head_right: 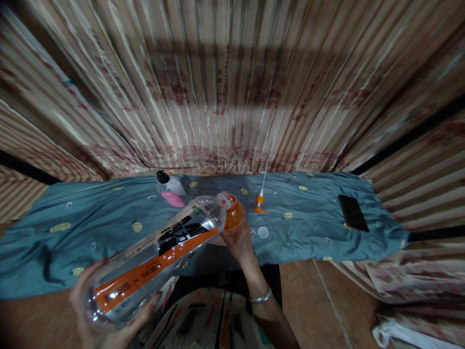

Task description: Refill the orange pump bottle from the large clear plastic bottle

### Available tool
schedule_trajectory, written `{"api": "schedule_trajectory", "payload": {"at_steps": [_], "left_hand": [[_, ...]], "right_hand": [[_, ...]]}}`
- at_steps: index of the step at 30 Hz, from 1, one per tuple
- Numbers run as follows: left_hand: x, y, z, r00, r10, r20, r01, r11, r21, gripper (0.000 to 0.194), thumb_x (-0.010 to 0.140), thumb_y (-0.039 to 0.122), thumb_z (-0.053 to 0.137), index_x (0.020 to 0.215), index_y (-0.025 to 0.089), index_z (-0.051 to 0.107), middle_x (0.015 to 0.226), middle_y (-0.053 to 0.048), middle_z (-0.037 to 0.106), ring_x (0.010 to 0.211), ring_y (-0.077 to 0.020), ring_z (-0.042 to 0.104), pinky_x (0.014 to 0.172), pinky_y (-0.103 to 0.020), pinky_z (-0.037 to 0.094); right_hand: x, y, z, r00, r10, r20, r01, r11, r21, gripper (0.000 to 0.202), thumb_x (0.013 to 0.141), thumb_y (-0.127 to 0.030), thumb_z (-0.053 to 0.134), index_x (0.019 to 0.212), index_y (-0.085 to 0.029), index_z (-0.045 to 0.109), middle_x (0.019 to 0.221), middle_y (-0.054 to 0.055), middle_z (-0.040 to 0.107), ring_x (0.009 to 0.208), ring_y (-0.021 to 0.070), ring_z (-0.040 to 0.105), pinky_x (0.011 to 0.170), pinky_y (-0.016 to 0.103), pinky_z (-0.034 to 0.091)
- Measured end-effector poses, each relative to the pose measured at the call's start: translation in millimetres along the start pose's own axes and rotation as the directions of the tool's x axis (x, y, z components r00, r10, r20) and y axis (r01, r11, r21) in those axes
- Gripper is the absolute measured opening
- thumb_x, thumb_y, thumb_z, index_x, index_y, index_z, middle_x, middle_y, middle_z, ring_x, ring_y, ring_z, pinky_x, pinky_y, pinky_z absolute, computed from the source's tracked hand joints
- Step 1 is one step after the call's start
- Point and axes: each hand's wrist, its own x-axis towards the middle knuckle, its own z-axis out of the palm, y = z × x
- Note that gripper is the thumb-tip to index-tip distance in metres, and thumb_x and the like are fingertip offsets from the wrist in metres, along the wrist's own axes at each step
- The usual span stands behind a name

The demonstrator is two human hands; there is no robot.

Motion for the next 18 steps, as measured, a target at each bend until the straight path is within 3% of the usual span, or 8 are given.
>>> {"api": "schedule_trajectory", "payload": {"at_steps": [3,10,18], "left_hand": [[-0.5,2.9,5.0,0.998,-0.049,-0.030,0.049,0.999,-0.011,0.108,0.063,0.050,0.092,0.163,0.054,0.052,0.123,-0.002,0.069,0.098,-0.0317,0.074,0.073,-0.046,0.072],[1.3,1.2,5.0,0.997,-0.043,-0.058,0.041,0.999,-0.036,0.099,0.064,0.050,0.093,0.157,0.052,0.058,0.124,0.001,0.073,0.096,-0.0296,0.077,0.071,-0.044,0.073],[-2.3,-18.3,-5.8,0.997,0.017,0.076,-0.015,1.000,-0.020,0.117,0.063,0.039,0.098,0.166,0.056,0.045,0.129,-0.001,0.073,0.100,-0.0297,0.078,0.077,-0.045,0.074]], "right_hand": [[-0.4,-0.8,0.3,1.000,0.025,-0.015,-0.025,0.999,0.034,0.077,0.096,-0.050,0.080,0.162,-0.022,0.052,0.156,0.019,0.071,0.149,0.0351,0.068,0.125,0.056,0.058],[1.7,-3.9,-2.3,0.999,0.035,-0.013,-0.034,0.999,0.036,0.078,0.092,-0.050,0.084,0.159,-0.021,0.057,0.158,0.020,0.070,0.154,0.0362,0.064,0.127,0.056,0.055],[-3.2,8.3,-5.2,0.999,0.035,-0.023,-0.034,0.999,0.040,0.089,0.088,-0.052,0.086,0.164,-0.022,0.050,0.161,0.021,0.067,0.154,0.0380,0.064,0.127,0.060,0.054]]}}
